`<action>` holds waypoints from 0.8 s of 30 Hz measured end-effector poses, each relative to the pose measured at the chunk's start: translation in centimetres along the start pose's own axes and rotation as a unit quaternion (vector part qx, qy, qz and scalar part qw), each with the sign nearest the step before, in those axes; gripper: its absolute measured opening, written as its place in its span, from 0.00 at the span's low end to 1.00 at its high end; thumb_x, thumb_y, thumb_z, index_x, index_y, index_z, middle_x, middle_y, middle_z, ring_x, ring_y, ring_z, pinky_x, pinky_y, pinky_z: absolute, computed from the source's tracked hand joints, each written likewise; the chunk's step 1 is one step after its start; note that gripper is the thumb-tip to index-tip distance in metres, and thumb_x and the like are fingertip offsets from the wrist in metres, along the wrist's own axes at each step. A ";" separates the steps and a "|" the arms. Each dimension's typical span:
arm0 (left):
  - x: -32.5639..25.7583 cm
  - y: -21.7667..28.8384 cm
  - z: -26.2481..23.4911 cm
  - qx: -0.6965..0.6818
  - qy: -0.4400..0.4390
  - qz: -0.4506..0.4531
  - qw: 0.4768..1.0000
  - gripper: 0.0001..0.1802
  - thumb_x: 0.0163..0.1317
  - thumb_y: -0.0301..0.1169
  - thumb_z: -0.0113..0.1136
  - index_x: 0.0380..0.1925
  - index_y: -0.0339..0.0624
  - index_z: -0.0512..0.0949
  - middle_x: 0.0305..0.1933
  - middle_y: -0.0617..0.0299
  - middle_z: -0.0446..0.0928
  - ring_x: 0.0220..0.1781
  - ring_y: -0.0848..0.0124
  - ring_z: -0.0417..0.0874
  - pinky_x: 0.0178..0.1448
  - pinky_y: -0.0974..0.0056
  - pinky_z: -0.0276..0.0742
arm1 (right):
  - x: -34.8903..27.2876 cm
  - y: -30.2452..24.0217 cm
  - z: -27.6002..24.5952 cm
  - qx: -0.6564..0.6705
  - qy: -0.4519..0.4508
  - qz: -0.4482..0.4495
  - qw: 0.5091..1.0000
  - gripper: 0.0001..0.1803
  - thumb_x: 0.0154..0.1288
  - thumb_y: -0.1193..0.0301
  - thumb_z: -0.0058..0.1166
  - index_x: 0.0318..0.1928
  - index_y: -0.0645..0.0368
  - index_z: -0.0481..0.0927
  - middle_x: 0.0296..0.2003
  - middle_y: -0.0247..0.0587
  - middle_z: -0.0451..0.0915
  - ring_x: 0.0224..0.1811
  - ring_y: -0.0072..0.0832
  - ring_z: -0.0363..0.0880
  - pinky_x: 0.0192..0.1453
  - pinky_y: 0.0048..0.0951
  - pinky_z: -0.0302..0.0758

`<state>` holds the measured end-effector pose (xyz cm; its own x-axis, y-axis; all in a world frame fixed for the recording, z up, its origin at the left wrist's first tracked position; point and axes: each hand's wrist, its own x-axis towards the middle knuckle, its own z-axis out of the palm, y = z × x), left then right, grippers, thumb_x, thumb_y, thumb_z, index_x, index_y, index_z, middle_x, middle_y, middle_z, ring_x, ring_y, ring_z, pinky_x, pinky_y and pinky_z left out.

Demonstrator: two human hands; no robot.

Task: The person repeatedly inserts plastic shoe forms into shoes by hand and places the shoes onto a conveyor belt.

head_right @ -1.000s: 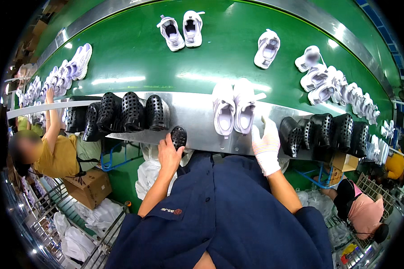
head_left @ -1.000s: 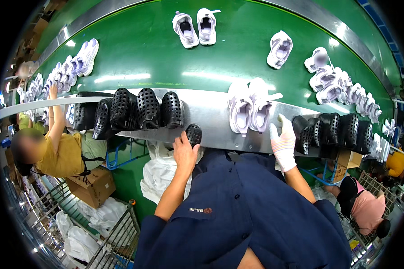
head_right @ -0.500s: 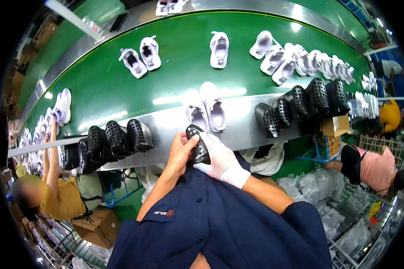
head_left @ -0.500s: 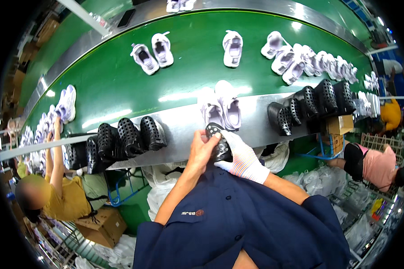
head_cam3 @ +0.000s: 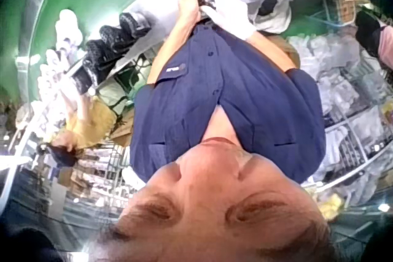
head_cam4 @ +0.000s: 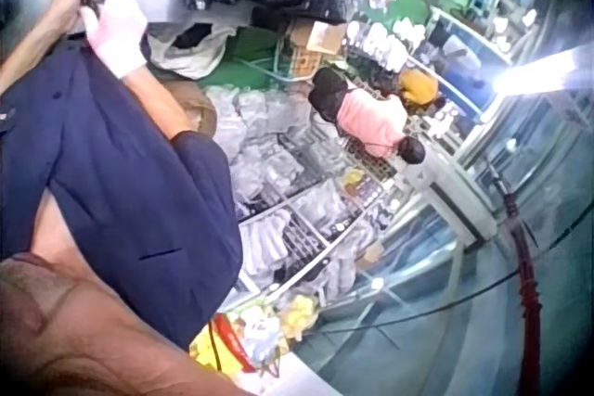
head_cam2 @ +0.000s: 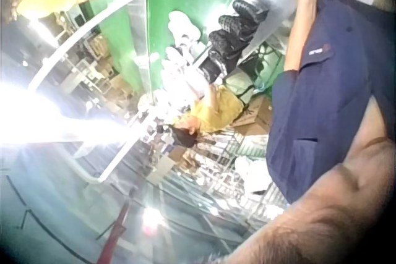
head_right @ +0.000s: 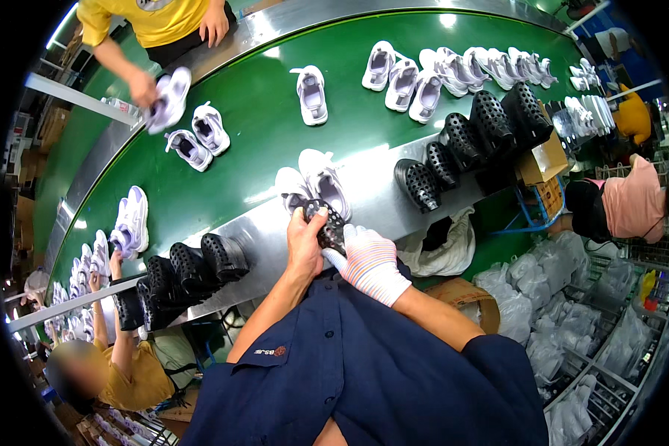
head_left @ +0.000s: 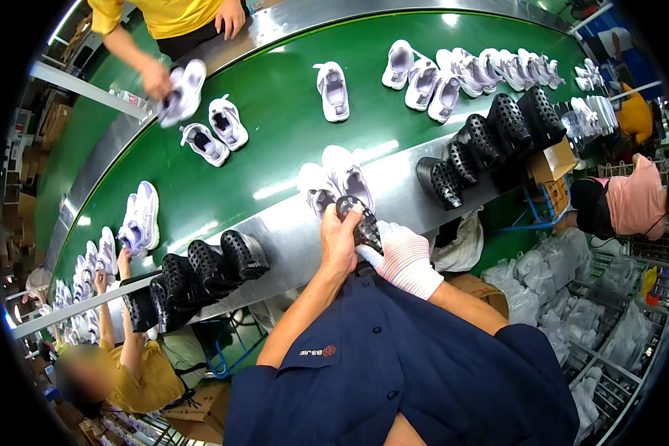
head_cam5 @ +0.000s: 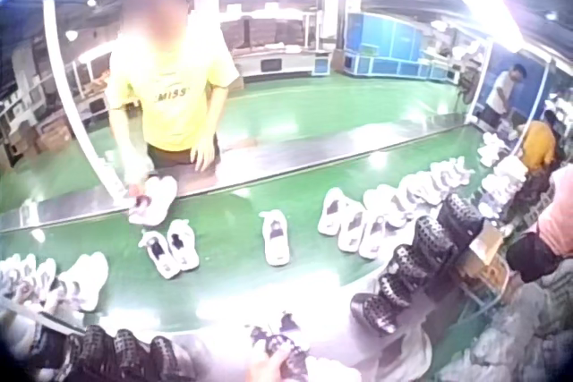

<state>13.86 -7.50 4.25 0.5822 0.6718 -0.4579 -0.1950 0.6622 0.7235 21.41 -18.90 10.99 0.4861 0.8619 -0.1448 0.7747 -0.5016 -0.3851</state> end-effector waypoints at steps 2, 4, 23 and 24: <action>0.6 -0.6 -0.3 0.007 -0.019 -0.027 0.999 0.08 0.70 0.27 0.64 0.44 0.41 0.74 0.39 0.64 0.79 0.36 0.75 0.81 0.43 0.66 0.81 | 0.3 1.2 0.5 0.025 -0.004 0.003 1.000 0.22 0.66 0.52 0.63 0.39 0.61 0.81 0.31 0.52 0.84 0.36 0.50 0.85 0.41 0.47 0.81; 1.4 -0.6 -0.9 0.095 -0.028 -0.090 0.991 0.12 0.68 0.29 0.66 0.46 0.38 0.75 0.41 0.59 0.80 0.40 0.67 0.82 0.47 0.59 0.80 | 0.5 2.1 0.5 0.055 -0.024 0.029 0.998 0.23 0.67 0.51 0.61 0.38 0.61 0.81 0.31 0.54 0.84 0.36 0.52 0.85 0.41 0.49 0.81; 15.5 2.7 1.5 0.775 -0.265 0.279 0.501 0.09 0.51 0.24 0.62 0.32 0.33 0.85 0.36 0.42 0.85 0.44 0.44 0.85 0.55 0.48 0.81 | 9.3 3.8 -0.2 -0.052 -0.183 0.111 0.975 0.18 0.69 0.58 0.54 0.41 0.60 0.88 0.38 0.56 0.87 0.44 0.53 0.87 0.51 0.48 0.82; 15.2 2.6 1.8 0.775 -0.266 0.278 0.502 0.09 0.51 0.24 0.62 0.32 0.33 0.85 0.36 0.42 0.85 0.44 0.44 0.85 0.55 0.48 0.81 | 9.3 4.5 -1.1 -0.028 -0.183 0.098 0.978 0.17 0.69 0.60 0.55 0.41 0.60 0.88 0.39 0.57 0.87 0.44 0.52 0.88 0.51 0.48 0.82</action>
<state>23.64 3.85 0.13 0.9865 0.1527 -0.0586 0.1634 -0.9083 0.3851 29.85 -13.19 8.95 0.4582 0.7121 -0.5320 0.7067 -0.6548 -0.2678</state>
